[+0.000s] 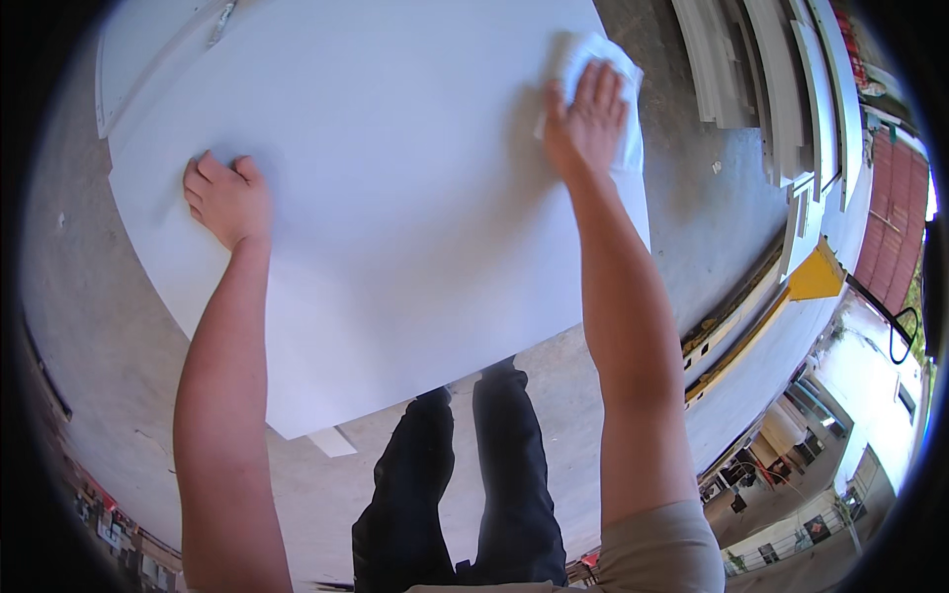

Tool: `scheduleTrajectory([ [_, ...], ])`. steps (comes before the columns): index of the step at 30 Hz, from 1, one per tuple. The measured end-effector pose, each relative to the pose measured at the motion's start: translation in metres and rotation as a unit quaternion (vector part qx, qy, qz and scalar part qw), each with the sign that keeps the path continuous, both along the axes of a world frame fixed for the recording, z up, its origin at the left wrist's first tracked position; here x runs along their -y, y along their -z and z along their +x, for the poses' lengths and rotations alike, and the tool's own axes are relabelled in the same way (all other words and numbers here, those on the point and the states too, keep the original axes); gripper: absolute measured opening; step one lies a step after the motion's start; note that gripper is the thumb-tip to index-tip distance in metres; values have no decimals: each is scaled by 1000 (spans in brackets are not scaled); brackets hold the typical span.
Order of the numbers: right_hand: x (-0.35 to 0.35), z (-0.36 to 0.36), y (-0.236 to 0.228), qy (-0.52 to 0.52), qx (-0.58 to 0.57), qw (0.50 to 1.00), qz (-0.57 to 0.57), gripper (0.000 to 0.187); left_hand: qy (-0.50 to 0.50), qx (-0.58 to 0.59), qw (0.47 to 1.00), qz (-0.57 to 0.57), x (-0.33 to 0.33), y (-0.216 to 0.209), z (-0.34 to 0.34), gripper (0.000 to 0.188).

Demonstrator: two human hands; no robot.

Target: The person wipes the surfaces of several large white panels with a cloth. They pick up each panel, wipe it on both sides, and place it back in a stack. A water bottle is visible nearby but not used.

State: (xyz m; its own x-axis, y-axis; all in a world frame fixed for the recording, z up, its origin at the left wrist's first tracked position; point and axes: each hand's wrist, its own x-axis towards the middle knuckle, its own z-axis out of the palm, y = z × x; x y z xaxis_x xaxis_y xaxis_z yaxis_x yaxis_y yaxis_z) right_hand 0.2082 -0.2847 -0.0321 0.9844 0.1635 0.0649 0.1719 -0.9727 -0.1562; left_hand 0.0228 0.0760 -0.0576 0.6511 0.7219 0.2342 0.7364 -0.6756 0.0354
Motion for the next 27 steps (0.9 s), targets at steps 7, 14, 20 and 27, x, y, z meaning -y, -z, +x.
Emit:
scheduleTrajectory([
  [7,-88,-174,-39,-335,-143,930,47,72,15,16,1000,9,-5,-3,-12,42],
  [14,64,-152,-24,-188,-132,973,-41,84,25,35,999,-15,6,-15,-3,44],
  [20,-32,23,-7,-15,-33,998,-58,70,23,42,998,-48,9,-16,4,47],
  [27,-112,-114,-35,-363,-197,910,-40,82,16,36,998,-54,1,-20,-6,52],
])
